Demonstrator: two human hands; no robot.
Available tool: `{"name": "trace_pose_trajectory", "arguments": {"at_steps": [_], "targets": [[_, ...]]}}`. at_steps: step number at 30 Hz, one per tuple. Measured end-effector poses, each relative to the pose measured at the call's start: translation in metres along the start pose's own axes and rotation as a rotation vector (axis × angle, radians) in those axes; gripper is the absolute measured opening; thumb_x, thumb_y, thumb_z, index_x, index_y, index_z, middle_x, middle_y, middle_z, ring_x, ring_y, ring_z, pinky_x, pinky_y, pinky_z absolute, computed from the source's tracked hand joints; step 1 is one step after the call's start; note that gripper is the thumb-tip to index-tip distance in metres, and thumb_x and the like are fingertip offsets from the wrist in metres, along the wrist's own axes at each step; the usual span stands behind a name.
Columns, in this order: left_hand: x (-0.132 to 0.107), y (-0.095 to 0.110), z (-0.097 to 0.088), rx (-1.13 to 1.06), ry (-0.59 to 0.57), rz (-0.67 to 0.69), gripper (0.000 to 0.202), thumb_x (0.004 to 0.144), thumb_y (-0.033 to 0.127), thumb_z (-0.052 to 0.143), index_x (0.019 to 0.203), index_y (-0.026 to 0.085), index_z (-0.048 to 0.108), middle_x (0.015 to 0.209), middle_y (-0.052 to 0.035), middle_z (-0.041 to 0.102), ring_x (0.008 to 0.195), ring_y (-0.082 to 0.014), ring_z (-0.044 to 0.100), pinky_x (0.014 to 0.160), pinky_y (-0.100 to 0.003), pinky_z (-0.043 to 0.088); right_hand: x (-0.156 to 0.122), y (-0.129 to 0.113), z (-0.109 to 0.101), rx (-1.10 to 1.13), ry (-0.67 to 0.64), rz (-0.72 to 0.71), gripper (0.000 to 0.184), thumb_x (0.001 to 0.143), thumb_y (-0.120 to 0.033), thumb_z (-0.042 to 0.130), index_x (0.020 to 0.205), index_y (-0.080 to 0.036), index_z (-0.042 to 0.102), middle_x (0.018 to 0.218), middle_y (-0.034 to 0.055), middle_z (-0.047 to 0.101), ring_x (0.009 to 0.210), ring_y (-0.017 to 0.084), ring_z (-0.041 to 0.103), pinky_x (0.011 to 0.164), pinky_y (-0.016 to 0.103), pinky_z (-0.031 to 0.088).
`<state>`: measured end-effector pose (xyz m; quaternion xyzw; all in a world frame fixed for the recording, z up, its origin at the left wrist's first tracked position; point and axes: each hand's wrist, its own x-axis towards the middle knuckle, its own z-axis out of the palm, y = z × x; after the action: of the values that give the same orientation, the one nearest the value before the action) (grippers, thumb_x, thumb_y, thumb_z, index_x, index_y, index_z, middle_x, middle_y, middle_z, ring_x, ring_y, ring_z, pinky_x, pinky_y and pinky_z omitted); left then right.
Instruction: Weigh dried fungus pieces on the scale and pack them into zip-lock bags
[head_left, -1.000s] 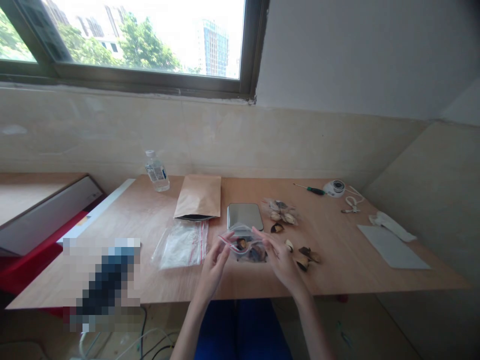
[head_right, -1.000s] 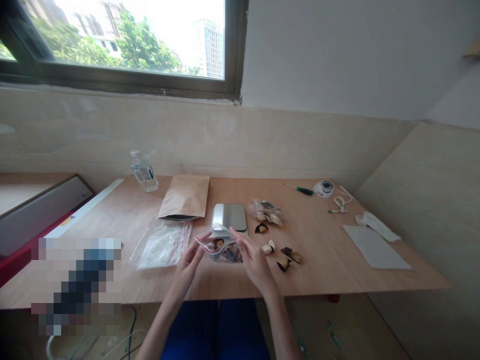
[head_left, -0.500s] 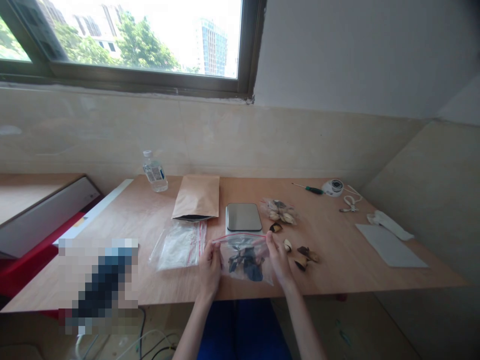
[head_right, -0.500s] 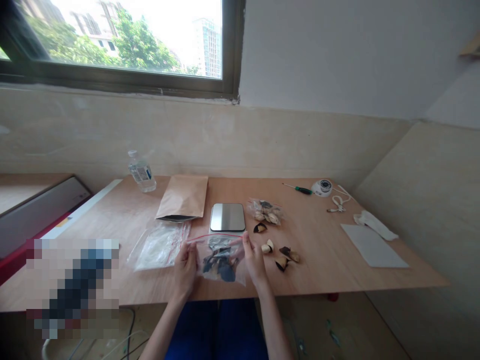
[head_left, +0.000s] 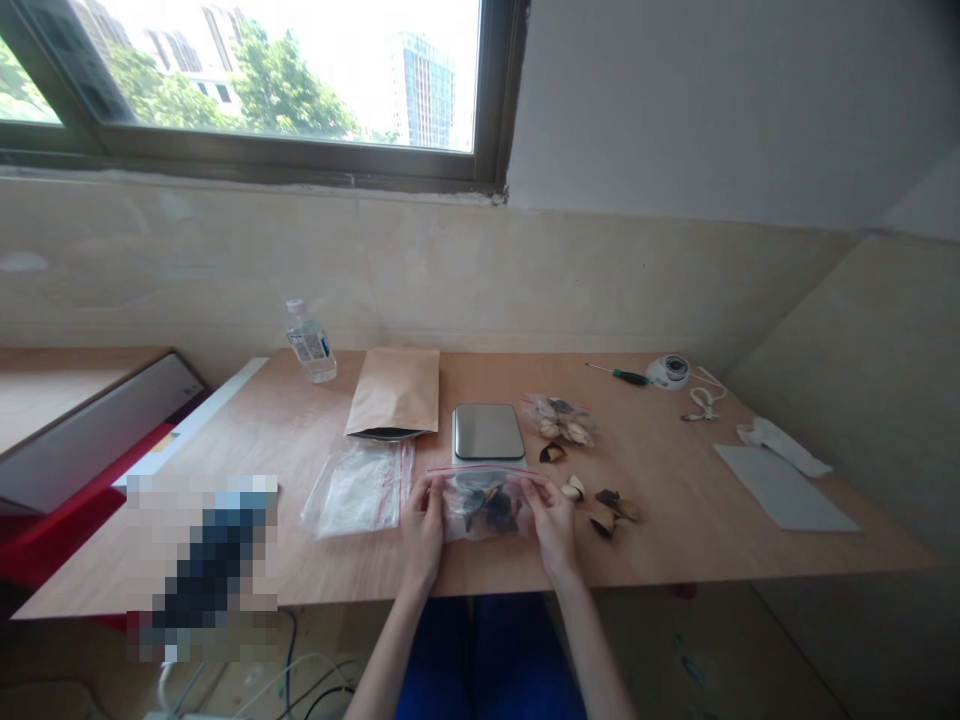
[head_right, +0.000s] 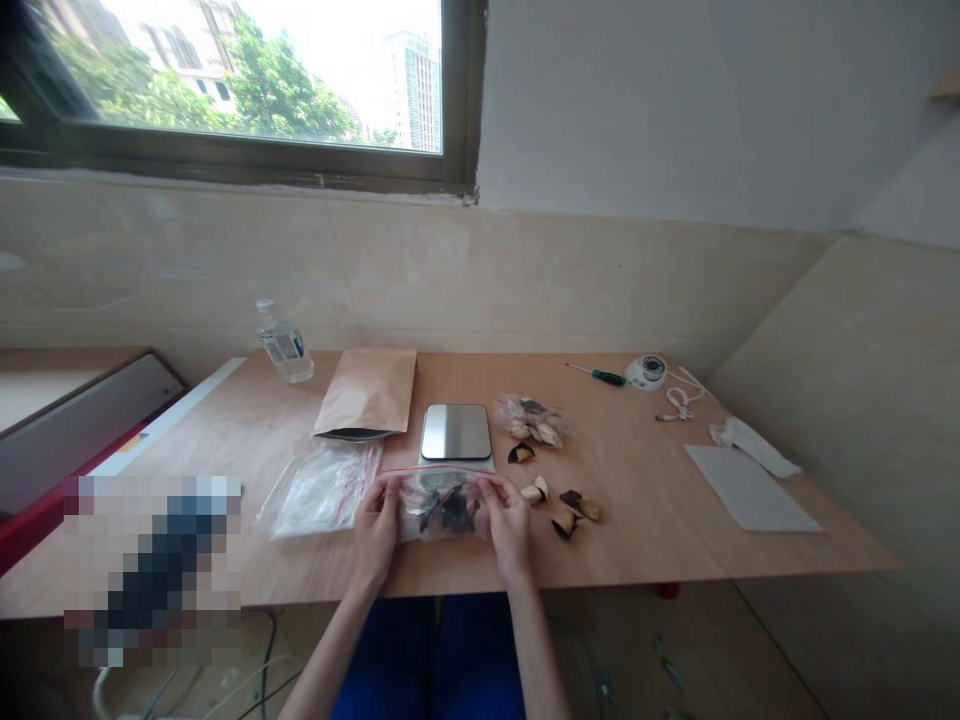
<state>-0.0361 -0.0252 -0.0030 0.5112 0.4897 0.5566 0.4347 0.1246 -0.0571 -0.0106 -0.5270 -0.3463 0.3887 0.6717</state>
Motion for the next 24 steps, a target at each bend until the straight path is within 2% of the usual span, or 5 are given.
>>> {"name": "trace_pose_trajectory", "arguments": {"at_steps": [4, 7, 9, 14, 24], "targets": [[0.002, -0.003, 0.0, -0.031, 0.061, -0.007, 0.036, 0.081, 0.05, 0.051, 0.083, 0.017, 0.064, 0.071, -0.0006, 0.059, 0.064, -0.0122, 0.052, 0.059, -0.021, 0.042, 0.004, 0.005, 0.009, -0.093, 0.096, -0.038, 0.038, 0.077, -0.052, 0.059, 0.082, -0.015, 0.063, 0.08, 0.0092, 0.071, 0.071, 0.021, 0.067, 0.068, 0.033, 0.053], [0.002, -0.005, 0.0, -0.086, -0.003, -0.117, 0.037, 0.079, 0.051, 0.053, 0.088, 0.017, 0.063, 0.059, 0.0041, 0.051, 0.047, -0.0078, 0.041, 0.044, -0.019, 0.034, 0.005, 0.007, 0.007, -0.146, 0.095, -0.044, 0.039, 0.08, -0.052, 0.054, 0.088, -0.015, 0.063, 0.082, 0.0096, 0.071, 0.067, 0.021, 0.065, 0.063, 0.032, 0.052], [0.001, -0.005, -0.001, -0.122, -0.039, -0.16, 0.038, 0.078, 0.052, 0.054, 0.089, 0.016, 0.062, 0.054, 0.006, 0.047, 0.042, -0.0061, 0.035, 0.04, -0.018, 0.029, 0.005, 0.008, 0.005, -0.148, 0.11, -0.047, 0.04, 0.082, -0.052, 0.052, 0.091, -0.015, 0.063, 0.085, 0.0101, 0.071, 0.07, 0.022, 0.065, 0.066, 0.032, 0.052], [0.0, -0.002, -0.001, -0.205, 0.038, -0.128, 0.034, 0.075, 0.048, 0.059, 0.083, 0.015, 0.062, 0.068, 0.0011, 0.058, 0.058, -0.008, 0.052, 0.053, -0.017, 0.042, 0.003, 0.005, 0.007, -0.13, 0.102, -0.092, 0.038, 0.082, -0.05, 0.051, 0.088, -0.015, 0.063, 0.09, 0.0106, 0.07, 0.082, 0.022, 0.065, 0.077, 0.034, 0.051], [-0.001, -0.001, -0.001, -0.299, 0.104, -0.139, 0.03, 0.074, 0.043, 0.063, 0.088, 0.018, 0.056, 0.076, -0.0015, 0.068, 0.063, -0.0126, 0.064, 0.057, -0.022, 0.05, 0.003, 0.016, 0.006, -0.086, 0.198, -0.144, 0.034, 0.077, -0.049, 0.058, 0.086, -0.016, 0.062, 0.083, 0.005, 0.069, 0.069, 0.017, 0.063, 0.067, 0.029, 0.051]]}}
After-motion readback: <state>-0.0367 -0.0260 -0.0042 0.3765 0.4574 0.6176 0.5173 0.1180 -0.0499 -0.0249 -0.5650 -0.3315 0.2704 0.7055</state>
